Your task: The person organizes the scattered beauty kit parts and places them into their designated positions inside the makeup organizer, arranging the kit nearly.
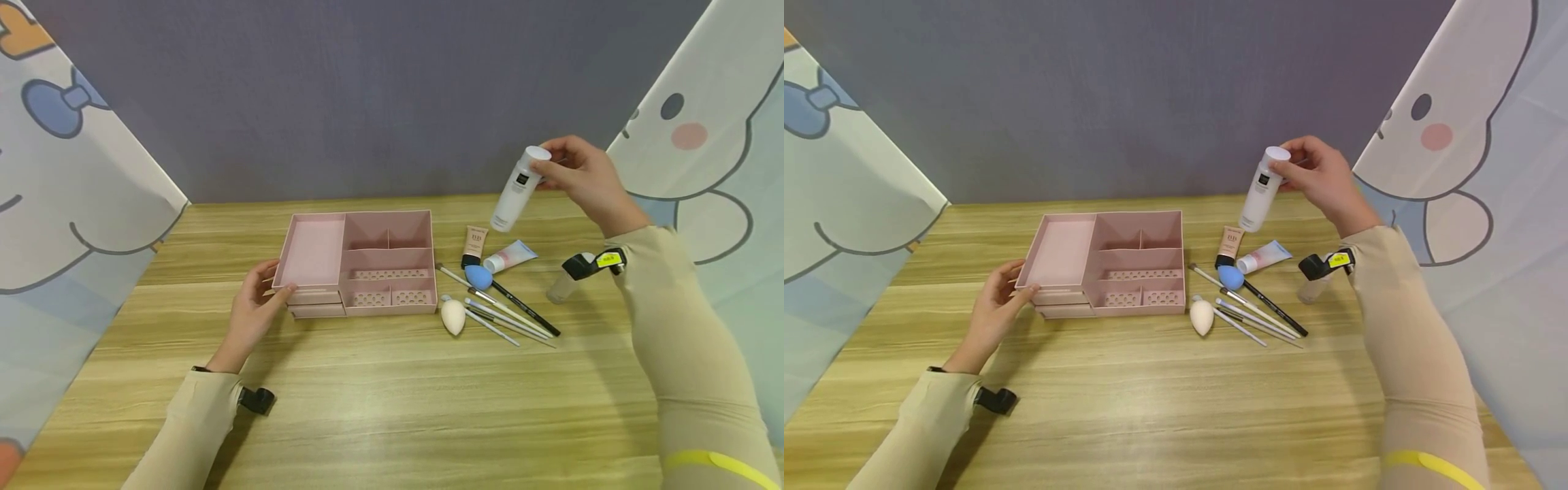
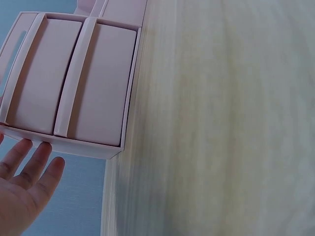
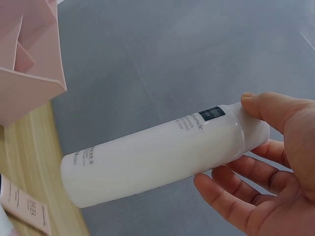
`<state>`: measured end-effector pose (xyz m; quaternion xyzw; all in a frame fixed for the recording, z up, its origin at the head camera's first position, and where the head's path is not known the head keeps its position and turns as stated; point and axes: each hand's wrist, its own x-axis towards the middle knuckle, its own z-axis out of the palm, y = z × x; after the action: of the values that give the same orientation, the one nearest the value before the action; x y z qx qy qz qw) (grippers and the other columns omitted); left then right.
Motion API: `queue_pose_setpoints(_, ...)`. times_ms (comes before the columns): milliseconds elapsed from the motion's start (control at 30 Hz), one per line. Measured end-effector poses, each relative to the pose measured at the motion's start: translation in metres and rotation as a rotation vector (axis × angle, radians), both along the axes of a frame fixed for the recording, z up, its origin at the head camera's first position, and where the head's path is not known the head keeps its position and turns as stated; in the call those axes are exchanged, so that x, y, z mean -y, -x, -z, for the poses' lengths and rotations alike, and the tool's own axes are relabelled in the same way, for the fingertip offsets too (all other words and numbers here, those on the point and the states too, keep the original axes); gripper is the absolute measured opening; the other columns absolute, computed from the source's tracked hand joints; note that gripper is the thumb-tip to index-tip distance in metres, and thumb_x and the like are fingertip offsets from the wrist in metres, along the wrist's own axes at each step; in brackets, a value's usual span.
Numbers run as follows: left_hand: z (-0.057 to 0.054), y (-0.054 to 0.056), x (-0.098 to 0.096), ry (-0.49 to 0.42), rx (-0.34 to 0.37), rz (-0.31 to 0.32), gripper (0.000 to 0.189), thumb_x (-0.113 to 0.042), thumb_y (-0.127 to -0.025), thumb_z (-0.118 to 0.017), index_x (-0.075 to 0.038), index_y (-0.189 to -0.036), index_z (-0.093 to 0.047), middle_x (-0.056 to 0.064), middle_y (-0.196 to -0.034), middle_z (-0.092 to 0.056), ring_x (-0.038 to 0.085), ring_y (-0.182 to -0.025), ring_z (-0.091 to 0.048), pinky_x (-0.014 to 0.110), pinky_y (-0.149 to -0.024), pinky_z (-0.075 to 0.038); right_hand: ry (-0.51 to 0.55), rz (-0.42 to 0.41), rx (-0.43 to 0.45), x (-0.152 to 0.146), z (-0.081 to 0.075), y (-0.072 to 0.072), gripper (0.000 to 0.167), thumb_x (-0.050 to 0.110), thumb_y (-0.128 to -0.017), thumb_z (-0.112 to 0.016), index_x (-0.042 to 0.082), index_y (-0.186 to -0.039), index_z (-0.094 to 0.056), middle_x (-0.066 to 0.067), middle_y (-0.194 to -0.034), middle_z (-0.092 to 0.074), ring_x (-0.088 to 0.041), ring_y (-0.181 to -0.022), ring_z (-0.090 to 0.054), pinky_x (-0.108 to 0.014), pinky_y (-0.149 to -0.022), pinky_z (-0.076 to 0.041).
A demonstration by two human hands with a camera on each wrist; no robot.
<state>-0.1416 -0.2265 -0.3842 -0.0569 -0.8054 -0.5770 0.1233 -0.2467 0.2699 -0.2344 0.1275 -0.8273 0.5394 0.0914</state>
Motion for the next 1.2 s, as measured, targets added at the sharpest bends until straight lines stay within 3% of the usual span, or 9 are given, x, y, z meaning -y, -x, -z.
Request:
queue_pose_setpoints(433,0.001,0.0,-0.001,0.012,0.011,0.004,0.052,-0.008,-0.097,-0.064,0.001,-0.143,-0.041,0.021,-0.131,-0.051,0.009,-0.111,-0.051,0.015,-0.088,-0.045,0.004,-0.071,-0.013,0.025,-0.012,0.005,0.024,0.017,-0.095,-0.068,0.011,-0.118,-0.063,0.003,-0.103,-0.063,-0.013,-0.092,-0.06,-0.019,-0.071,-0.054)
queue_pose_setpoints(1200,0.001,0.001,-0.002,0.025,0.007,-0.006,0.052,-0.007,-0.097,-0.064,0.001,-0.143,-0.042,0.02,-0.129,-0.052,0.009,-0.11,-0.052,0.016,-0.087,-0.045,-0.012,-0.151,0.016,0.073,-0.009,0.013,0.025,0.012,-0.096,-0.067,0.003,-0.118,-0.061,-0.002,-0.103,-0.062,-0.016,-0.091,-0.061,-0.025,-0.072,-0.056)
